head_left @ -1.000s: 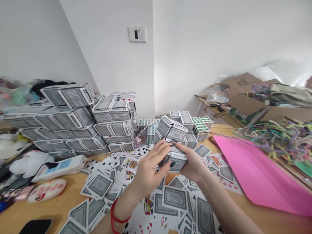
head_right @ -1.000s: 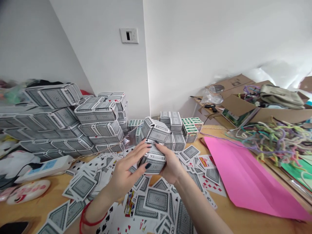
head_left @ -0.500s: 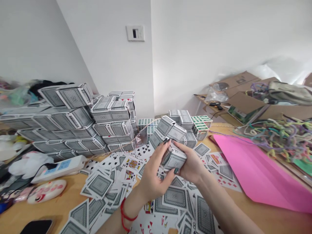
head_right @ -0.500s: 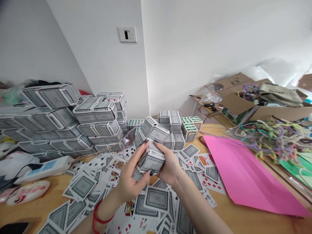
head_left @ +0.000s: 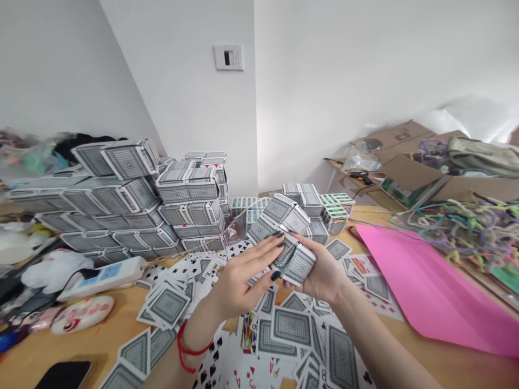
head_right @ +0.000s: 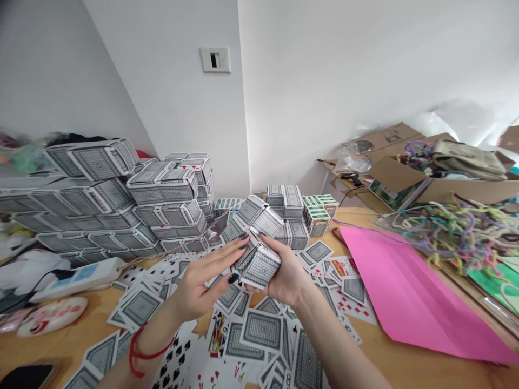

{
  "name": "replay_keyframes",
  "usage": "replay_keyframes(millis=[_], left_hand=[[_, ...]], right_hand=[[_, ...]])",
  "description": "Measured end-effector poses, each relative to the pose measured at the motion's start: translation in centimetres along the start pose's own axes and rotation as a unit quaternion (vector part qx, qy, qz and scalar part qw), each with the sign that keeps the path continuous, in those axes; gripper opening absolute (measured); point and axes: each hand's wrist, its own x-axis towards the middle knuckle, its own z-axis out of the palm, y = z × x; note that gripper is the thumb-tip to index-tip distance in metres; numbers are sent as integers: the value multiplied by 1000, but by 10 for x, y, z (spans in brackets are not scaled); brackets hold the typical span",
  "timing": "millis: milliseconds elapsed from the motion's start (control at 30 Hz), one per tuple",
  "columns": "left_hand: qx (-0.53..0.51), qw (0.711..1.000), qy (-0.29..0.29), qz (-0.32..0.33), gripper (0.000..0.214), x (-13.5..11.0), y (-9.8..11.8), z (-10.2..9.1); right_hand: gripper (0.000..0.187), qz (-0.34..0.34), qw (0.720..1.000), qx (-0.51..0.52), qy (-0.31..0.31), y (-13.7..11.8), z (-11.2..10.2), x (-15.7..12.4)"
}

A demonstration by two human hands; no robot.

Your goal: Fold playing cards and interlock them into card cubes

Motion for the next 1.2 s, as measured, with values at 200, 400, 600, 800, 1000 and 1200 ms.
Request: replay_keyframes(millis=[200, 400, 600, 800, 1000, 1200], left_hand=[[44, 999, -8, 4, 47, 3, 3, -1], [55, 997, 1, -45, 42, 5, 9, 4], [23, 994, 57, -91, 34, 7, 11, 8], [38, 993, 113, -7, 49, 7, 14, 20], [74, 974, 212, 34, 45, 4, 13, 36], [112, 969, 214, 41, 36, 5, 16, 31]], right_hand=[[24, -40, 999, -7, 20, -1, 0, -2], [22, -61, 997, 4, 40, -2, 3, -5], [22, -74, 995, 19, 66, -2, 5, -3], [24, -94, 994, 46, 8, 1, -1, 1], [28, -102, 992, 67, -27, 8, 3, 2], [32, -86, 992, 73, -54, 13, 5, 3]])
